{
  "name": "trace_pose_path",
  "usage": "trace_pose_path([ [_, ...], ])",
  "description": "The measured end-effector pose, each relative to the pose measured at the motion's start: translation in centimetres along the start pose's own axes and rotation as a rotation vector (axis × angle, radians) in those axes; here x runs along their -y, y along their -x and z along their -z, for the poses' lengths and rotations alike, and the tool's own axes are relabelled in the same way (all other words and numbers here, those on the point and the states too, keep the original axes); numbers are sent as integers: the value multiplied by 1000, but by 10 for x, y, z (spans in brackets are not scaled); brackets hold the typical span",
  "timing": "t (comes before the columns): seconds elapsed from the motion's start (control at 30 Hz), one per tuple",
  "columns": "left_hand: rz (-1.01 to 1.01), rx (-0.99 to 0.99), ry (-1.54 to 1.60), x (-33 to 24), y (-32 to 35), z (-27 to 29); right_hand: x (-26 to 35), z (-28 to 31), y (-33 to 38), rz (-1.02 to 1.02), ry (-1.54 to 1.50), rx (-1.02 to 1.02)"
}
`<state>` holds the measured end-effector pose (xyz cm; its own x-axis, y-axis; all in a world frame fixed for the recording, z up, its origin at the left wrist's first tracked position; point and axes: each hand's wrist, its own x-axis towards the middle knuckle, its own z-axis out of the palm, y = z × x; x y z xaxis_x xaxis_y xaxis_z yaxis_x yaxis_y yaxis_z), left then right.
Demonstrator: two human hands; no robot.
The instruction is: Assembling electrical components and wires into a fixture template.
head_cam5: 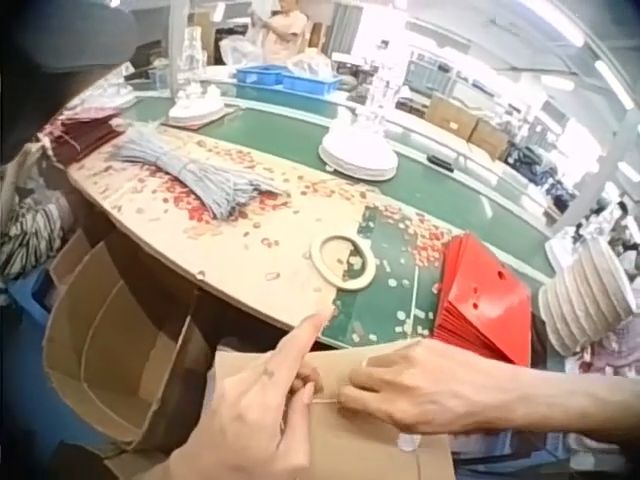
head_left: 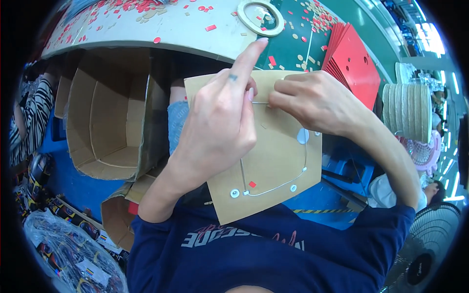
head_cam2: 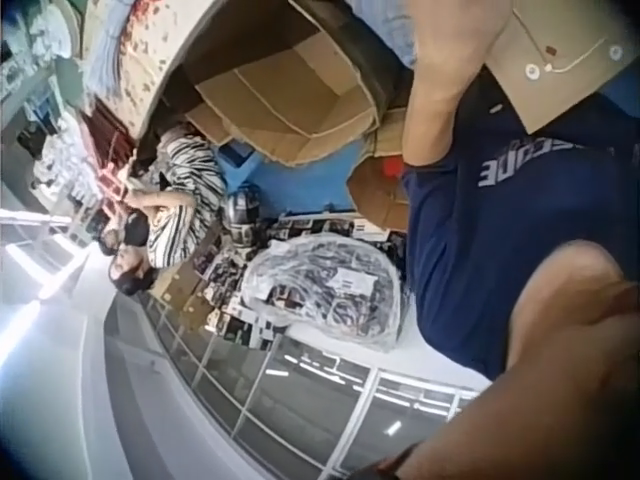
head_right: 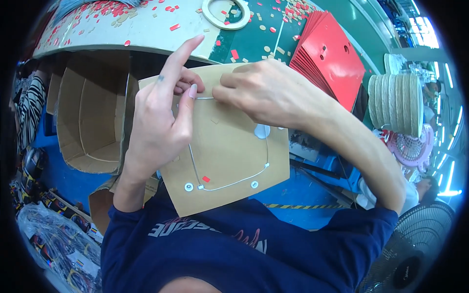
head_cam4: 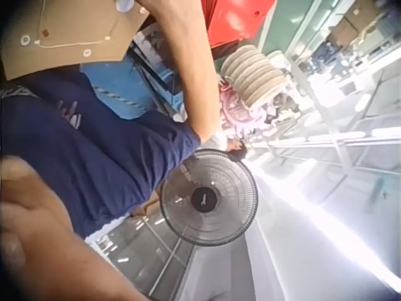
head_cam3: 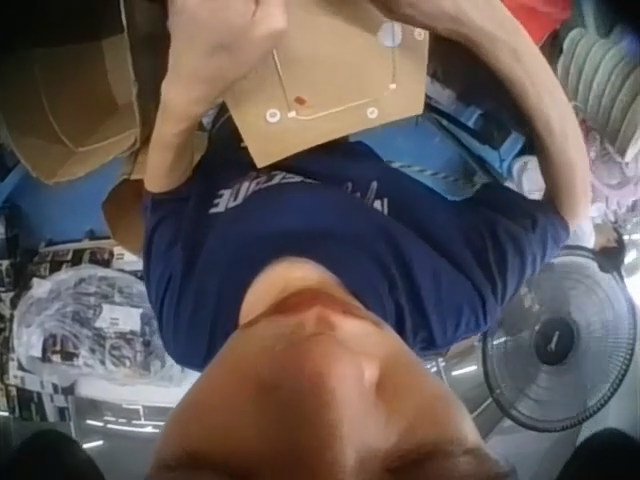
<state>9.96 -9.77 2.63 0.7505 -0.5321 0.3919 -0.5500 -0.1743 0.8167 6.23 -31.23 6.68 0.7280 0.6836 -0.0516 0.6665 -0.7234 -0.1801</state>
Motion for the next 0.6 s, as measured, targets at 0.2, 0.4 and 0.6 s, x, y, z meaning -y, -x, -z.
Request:
trace_pose_path([
  [0.2, -21, 62, 74, 7, -1, -4, 3, 35, -19, 456, 505, 210],
  [0.4, 1, -10, 131, -9, -7, -13, -11, 44, -5, -148, -60, 202],
  [0.6, 37, -30, 197, -22, -5, -18, 6, 42, -8, -1076, -974, 408],
])
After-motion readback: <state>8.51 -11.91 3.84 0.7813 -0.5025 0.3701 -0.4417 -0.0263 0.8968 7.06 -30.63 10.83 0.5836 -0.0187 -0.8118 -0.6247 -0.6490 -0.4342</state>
